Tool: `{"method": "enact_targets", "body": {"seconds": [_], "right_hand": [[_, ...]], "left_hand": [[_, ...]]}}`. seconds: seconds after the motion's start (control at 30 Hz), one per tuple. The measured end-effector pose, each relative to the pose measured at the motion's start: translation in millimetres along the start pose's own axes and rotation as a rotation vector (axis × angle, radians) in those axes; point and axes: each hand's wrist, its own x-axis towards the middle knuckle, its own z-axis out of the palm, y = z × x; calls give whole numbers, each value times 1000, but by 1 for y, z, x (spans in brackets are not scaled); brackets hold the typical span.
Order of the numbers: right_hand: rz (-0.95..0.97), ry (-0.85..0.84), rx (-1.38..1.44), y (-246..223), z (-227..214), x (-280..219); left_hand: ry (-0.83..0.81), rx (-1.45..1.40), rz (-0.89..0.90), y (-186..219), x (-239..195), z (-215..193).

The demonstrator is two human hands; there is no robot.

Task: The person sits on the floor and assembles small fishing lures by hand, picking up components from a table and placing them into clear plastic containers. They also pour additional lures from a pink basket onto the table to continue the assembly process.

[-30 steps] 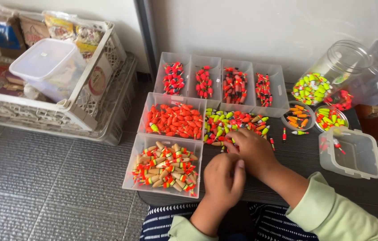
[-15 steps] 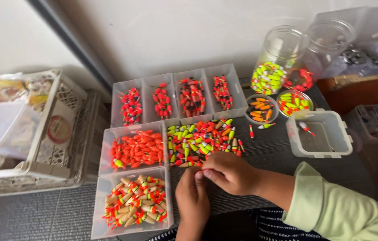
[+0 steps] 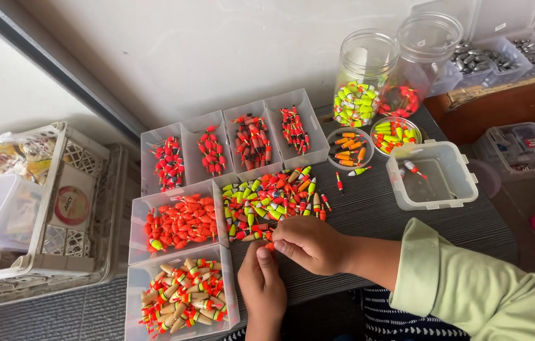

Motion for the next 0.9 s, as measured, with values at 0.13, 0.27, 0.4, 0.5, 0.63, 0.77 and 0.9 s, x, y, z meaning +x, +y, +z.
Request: {"method": "enact_targets", "body": {"seconds": [0.13,0.27,0.4,0.5,0.63,0.77,0.9], "right_hand": [[96,-44,28,4,-2,-1],[239,-62,213,5,-5,1],[193,-13,40,2,-2,4],[143,-15,38,4,-1,3],[230,-44,94,6,-3,2],[310,-70,113,10,0,-1],[162,-29,16,6,1,1]], "left_hand": [[19,118,65,-1,2,0],[5,147,86,0,1,1],[46,6,41,16,1,-5],[17,56,50,11,3,-4],[39,97,97,9,3,-2],[66,68,100,15,2,-4],[71,8,104,25,4,-10]]}}
